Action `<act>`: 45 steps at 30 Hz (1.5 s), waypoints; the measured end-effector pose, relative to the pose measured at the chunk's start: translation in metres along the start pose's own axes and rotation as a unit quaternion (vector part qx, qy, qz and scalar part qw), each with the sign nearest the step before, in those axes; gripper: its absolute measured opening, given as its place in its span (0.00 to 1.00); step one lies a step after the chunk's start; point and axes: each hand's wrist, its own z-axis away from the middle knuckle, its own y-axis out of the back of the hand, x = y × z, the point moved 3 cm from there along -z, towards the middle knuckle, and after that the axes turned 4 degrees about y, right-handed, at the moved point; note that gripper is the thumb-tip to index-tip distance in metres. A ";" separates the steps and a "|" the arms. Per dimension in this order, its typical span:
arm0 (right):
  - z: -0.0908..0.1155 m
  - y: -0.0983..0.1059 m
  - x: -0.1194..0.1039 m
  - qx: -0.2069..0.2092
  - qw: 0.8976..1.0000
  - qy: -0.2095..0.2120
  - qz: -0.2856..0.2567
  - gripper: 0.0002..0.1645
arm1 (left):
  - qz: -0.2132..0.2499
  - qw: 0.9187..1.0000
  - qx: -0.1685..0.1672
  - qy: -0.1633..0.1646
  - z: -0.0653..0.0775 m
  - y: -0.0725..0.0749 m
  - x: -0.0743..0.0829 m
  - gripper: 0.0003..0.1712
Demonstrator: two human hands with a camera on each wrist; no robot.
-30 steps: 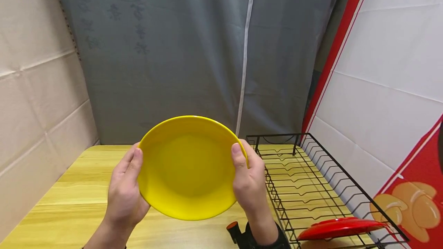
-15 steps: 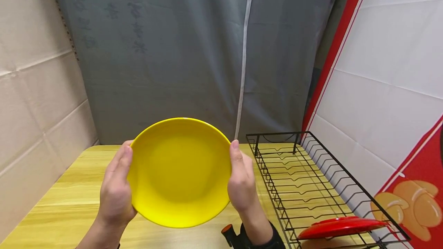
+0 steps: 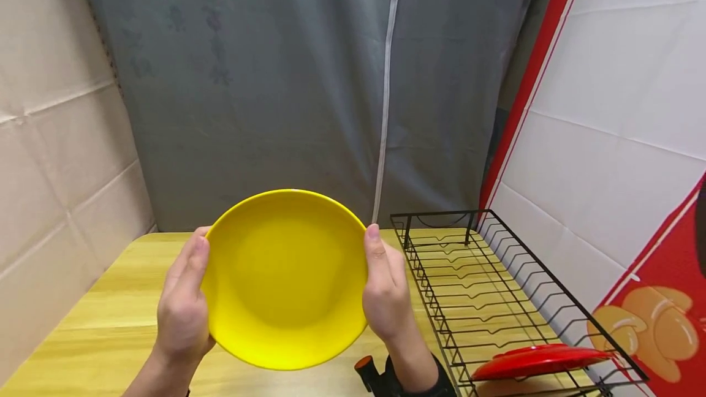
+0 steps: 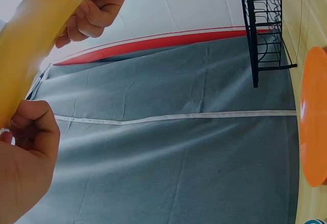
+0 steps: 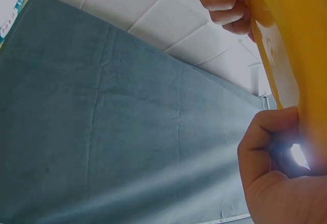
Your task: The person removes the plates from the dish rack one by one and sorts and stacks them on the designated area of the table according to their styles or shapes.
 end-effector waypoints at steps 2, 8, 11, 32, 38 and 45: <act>0.001 0.001 0.000 -0.006 1.000 -0.001 0.003 0.36 | -0.001 1.000 0.007 0.005 0.002 -0.001 -0.001 0.22; 0.003 0.003 0.000 -0.017 1.000 -0.002 0.018 0.36 | 0.002 1.000 0.022 0.020 0.003 -0.004 -0.002 0.23; 0.002 0.003 -0.002 -0.020 1.000 0.006 0.020 0.36 | -0.001 1.000 0.019 0.012 0.003 -0.003 -0.001 0.23; 0.003 0.005 -0.004 -0.044 0.997 0.043 0.046 0.32 | -0.030 0.999 0.034 -0.007 0.004 0.001 -0.004 0.22; 0.003 0.006 -0.004 -0.048 0.996 0.052 0.058 0.29 | -0.030 0.999 0.033 -0.002 0.003 0.002 -0.007 0.23; -0.002 0.009 -0.005 -0.020 0.994 0.050 0.096 0.21 | -0.135 0.989 0.067 0.001 0.002 0.000 -0.007 0.19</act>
